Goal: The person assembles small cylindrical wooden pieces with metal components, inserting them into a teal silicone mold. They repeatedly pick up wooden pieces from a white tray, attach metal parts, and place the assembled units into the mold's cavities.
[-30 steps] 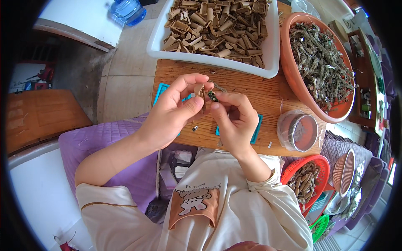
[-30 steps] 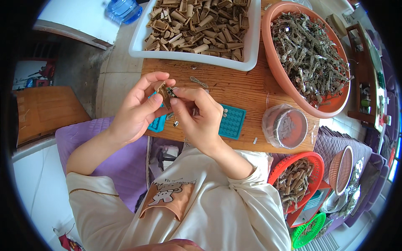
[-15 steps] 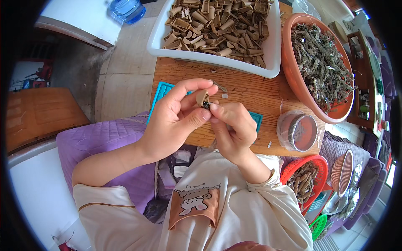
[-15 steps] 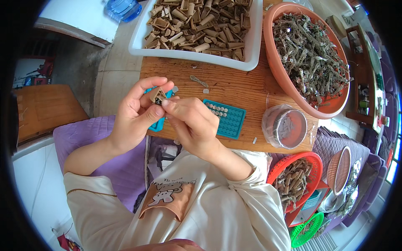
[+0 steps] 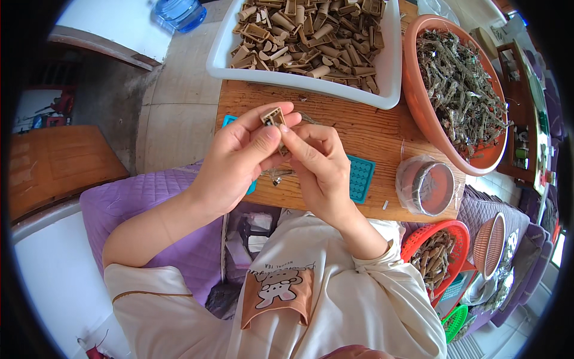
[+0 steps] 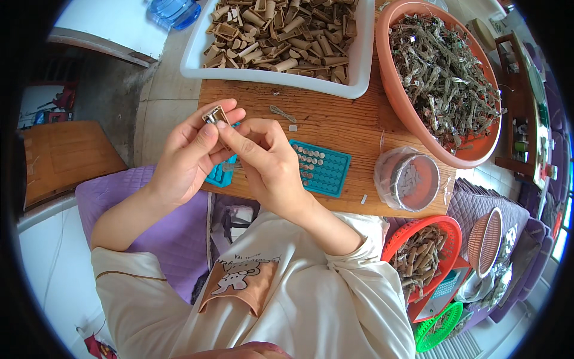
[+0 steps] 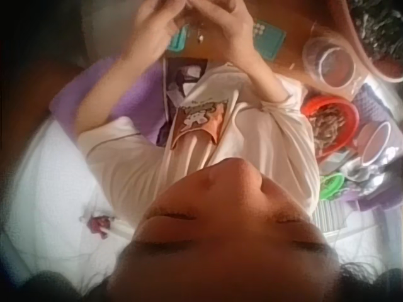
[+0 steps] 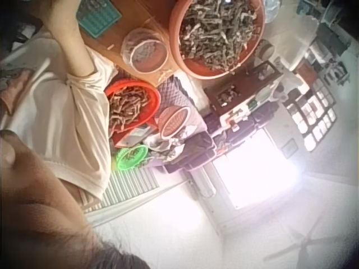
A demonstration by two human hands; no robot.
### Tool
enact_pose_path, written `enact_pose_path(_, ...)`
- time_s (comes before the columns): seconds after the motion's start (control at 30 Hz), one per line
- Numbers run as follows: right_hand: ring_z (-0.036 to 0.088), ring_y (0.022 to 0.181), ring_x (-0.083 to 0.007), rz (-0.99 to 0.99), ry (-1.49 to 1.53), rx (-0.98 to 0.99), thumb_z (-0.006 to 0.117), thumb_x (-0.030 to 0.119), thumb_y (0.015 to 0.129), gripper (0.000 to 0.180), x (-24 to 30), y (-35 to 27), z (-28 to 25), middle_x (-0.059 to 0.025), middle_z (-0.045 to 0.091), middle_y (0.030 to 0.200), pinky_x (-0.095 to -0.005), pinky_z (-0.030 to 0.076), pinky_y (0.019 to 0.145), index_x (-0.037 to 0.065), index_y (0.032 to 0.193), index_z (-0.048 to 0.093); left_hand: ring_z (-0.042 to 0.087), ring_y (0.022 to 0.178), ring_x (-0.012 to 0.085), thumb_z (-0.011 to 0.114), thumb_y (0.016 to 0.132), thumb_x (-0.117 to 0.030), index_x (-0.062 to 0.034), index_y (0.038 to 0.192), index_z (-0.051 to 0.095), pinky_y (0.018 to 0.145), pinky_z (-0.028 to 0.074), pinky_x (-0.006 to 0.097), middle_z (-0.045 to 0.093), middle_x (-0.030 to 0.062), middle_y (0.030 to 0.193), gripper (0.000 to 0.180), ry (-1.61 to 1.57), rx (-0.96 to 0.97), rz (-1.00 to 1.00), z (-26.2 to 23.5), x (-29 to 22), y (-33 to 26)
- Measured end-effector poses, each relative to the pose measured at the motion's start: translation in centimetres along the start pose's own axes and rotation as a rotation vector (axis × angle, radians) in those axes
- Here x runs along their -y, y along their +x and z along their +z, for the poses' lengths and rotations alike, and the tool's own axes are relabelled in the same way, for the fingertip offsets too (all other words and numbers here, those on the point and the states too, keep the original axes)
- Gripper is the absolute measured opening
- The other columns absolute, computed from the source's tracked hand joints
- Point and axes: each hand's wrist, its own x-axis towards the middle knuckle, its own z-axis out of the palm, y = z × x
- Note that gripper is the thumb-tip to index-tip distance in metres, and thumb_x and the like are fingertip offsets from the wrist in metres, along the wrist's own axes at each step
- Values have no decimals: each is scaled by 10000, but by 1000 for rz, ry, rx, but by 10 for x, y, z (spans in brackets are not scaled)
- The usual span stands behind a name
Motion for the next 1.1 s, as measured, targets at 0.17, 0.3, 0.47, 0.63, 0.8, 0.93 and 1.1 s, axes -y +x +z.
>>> enact_pose_path(0.17,499,668,-125,171,189,-134,517,-141,693,362,4,-5,4,-88,508,907,-216,429,545,14,1020,537,501,1008,159,382,901,-237,-33,1182,357,813,453,292,439,132,1191,347,177,-31,106,2,-6,-2)
enact_pose_path(0.3,485,724,-93,159,210,-111,441,-140,756,317,5,-9,3,-84,422,958,-205,428,586,-18,1049,443,525,980,165,389,898,-244,-36,1178,353,724,488,254,445,132,1182,350,254,-26,185,3,-7,-5)
enact_pose_path(0.47,487,661,-92,172,276,-275,515,-138,708,292,10,-10,6,-78,475,896,-196,424,543,-12,970,497,524,998,191,415,886,-259,-36,1180,343,655,504,233,449,136,1167,376,256,-35,209,7,-7,-6)
enact_pose_path(0.63,482,652,-86,226,280,-216,506,-142,713,283,10,-10,9,-69,461,886,-197,422,551,-10,964,494,522,958,152,431,882,-180,-29,1128,393,651,515,234,490,103,1109,291,163,-17,231,7,-6,-9)
enact_pose_path(0.8,486,641,-86,252,273,-113,517,-130,701,383,1,-10,10,-71,461,876,-194,418,542,10,1051,453,510,1014,201,396,894,-229,-36,1156,374,756,499,298,481,114,1126,326,-87,-33,75,6,-5,-7)
enact_pose_path(0.93,523,708,-122,375,245,-53,523,-123,678,506,2,-6,6,-88,474,914,-228,441,574,26,1143,392,481,1060,218,371,901,-255,-43,1169,377,855,455,341,477,110,1139,341,-380,-73,-129,-4,1,0)
enact_pose_path(1.1,525,885,-170,334,197,163,495,-110,688,588,-3,3,-4,-138,451,1091,-253,438,733,26,1225,299,470,1074,225,385,898,-244,-30,1166,382,898,416,341,473,118,1148,343,-320,-86,-88,-4,7,1)
